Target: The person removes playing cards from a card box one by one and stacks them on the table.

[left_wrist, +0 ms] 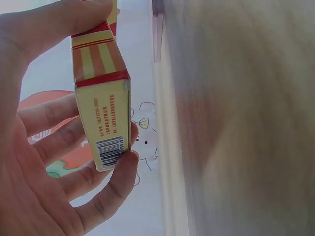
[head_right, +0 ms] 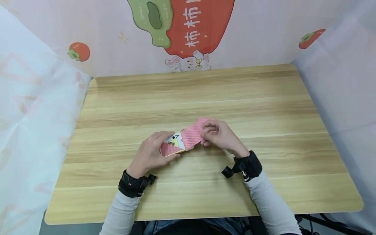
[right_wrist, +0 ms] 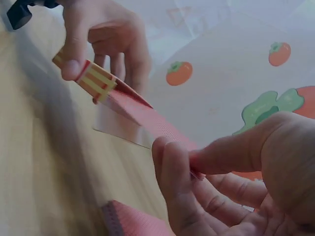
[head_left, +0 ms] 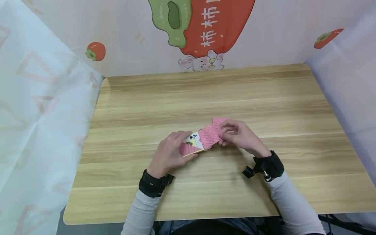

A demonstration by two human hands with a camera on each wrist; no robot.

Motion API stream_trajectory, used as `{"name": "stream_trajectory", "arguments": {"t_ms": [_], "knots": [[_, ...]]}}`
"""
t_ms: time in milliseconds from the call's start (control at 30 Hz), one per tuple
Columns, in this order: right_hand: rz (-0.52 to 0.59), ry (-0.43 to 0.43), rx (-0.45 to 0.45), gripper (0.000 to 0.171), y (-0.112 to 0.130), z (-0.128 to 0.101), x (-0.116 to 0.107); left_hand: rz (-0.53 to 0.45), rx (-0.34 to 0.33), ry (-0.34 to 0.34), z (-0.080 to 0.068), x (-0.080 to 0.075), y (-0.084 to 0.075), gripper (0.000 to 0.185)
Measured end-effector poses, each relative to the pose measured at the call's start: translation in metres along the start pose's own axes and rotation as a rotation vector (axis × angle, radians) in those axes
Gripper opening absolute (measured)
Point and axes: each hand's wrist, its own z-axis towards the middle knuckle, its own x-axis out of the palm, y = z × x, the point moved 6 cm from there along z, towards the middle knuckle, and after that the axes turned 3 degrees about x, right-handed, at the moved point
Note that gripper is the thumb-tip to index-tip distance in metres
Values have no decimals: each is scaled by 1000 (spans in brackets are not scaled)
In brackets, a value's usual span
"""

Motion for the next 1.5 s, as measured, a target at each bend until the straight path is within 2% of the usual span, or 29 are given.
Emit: {"name": "stream_trajectory", "arguments": {"t_ms": [300, 467, 633, 733, 933, 1133, 1200, 1433, 1500], "knots": [[-86, -116, 24, 32, 5, 16, -39, -9, -26, 9, 0, 0, 3, 73], [-87, -177, 55, 32, -4, 27, -62, -9, -28, 22, 1, 1, 4, 75], [-172, -223, 94, 34, -15, 34, -77, 2, -35, 25, 1, 0, 4, 75], [-195, -226, 87, 35, -18, 38, -78, 9, -35, 20, 1, -2, 4, 74], [-153, -247, 46, 34, -21, 45, -74, 21, -45, 16, 0, -3, 6, 74], [-167, -260, 14, 29, -21, 46, -71, 17, -53, 19, -1, -3, 7, 74], [-202, -272, 5, 28, -20, 46, -70, 14, -56, 20, -1, -4, 8, 74], [-467, -352, -83, 20, -14, 43, -67, 15, -61, 18, -3, -2, 9, 73], [-499, -363, -101, 19, -14, 42, -65, 21, -59, 15, -3, -2, 9, 72]]}}
